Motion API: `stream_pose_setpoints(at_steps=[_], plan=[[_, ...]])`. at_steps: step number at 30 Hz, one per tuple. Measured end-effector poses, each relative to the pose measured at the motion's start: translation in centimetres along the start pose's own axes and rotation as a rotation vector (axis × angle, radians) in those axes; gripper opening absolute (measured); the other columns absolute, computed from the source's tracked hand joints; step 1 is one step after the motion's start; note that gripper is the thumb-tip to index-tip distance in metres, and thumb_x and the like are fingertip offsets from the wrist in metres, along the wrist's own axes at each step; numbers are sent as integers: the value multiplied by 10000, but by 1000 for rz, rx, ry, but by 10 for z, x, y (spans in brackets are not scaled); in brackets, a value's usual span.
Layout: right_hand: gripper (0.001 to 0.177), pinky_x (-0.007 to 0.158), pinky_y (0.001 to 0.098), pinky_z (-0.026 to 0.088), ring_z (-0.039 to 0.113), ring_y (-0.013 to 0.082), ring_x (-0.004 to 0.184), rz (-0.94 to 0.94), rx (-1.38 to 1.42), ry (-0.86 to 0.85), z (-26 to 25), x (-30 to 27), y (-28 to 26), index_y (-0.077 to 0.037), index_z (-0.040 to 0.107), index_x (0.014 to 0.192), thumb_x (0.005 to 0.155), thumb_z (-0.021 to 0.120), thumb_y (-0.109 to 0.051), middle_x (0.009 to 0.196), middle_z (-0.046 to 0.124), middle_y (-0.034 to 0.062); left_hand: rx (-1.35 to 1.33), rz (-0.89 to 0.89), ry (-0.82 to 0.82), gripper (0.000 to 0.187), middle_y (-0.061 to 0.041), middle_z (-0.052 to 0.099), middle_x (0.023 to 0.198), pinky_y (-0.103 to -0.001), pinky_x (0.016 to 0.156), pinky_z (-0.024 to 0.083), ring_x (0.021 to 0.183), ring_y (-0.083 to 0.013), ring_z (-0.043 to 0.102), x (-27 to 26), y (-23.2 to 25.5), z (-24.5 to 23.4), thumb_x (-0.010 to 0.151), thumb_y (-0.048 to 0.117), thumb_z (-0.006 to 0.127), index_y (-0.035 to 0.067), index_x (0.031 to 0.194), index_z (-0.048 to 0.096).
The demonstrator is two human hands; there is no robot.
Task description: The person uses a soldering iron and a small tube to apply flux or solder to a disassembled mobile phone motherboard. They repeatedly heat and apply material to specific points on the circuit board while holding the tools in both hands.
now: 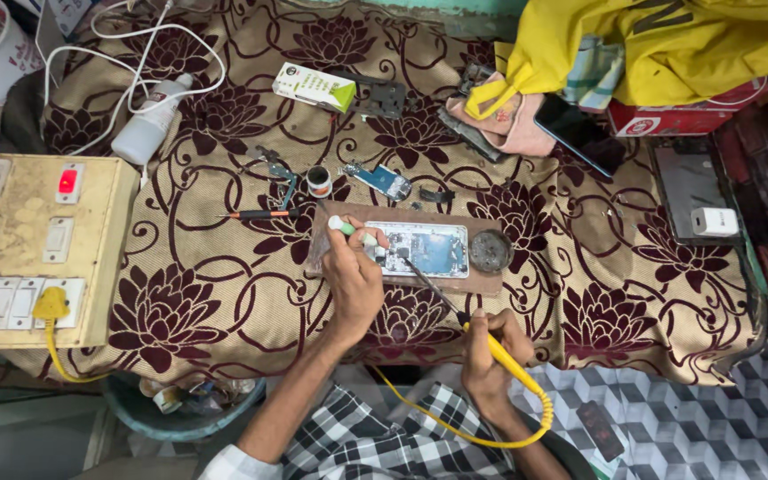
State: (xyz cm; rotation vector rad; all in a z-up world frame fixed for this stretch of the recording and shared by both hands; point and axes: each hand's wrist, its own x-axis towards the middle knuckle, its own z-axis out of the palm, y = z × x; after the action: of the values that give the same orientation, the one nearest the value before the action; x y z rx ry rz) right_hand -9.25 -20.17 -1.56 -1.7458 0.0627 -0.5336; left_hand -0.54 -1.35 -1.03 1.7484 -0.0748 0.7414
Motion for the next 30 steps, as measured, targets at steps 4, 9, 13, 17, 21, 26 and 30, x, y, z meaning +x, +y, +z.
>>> stream_pose_setpoints(at_steps=[4, 9, 13, 17, 21, 26, 30], plan=[[306, 416, 213, 394, 505, 45, 461, 100, 165, 9, 0, -5, 13, -54, 453, 747, 996, 599, -155, 573, 556, 8, 69, 45, -8, 153, -132, 682, 763, -324, 560, 477, 524, -160, 578, 0, -6, -1, 1020, -104, 376, -62, 1159, 424], [331, 277, 228, 351, 494, 47, 355, -166, -44, -71, -12, 34, 31, -64, 564, 690, 1001, 584, -175, 499, 556, 1, 5, 59, -22, 172, -125, 674, 779, -301, 457, 417, 431, -129, 481, -2, -10, 0, 1025, -101, 358, -63, 1184, 412], [313, 278, 239, 343, 477, 65, 367, -125, -51, -256, -27, 74, 32, -66, 580, 724, 1010, 582, -191, 533, 557, 16, 26, 88, -28, 198, -106, 663, 781, -326, 466, 385, 489, -123, 511, 0, -7, -3, 1009, -108, 353, -39, 1187, 404], [339, 399, 235, 413, 538, 87, 429, 50, -69, -373, -34, 89, 16, -41, 543, 751, 1038, 620, -205, 568, 580, 11, 22, 90, -39, 210, -115, 667, 779, -324, 450, 393, 476, -150, 514, 4, 1, -4, 996, -122, 354, -53, 1189, 400], [195, 324, 244, 374, 516, 103, 381, -435, -337, -321, -15, 81, -2, -36, 691, 865, 992, 622, -167, 543, 562, 6, -50, 142, -23, 239, -135, 636, 781, -408, 734, 515, 556, -173, 586, 3, 6, -6, 949, -122, 328, -61, 1174, 384], [304, 450, 327, 367, 501, 137, 433, -325, -411, -237, -18, 41, -24, -59, 547, 727, 976, 674, -179, 552, 507, 41, 2, 0, -43, 150, -135, 683, 768, -332, 486, 460, 501, -176, 574, 4, 0, -2, 1010, -113, 349, -60, 1133, 417], [284, 423, 301, 359, 505, 129, 413, -318, -431, -271, -19, 46, -30, -35, 564, 736, 965, 665, -169, 543, 510, 46, -6, 147, -10, 244, -134, 652, 796, -348, 641, 547, 599, -190, 611, 3, 0, -2, 991, -112, 328, -94, 1232, 364]])
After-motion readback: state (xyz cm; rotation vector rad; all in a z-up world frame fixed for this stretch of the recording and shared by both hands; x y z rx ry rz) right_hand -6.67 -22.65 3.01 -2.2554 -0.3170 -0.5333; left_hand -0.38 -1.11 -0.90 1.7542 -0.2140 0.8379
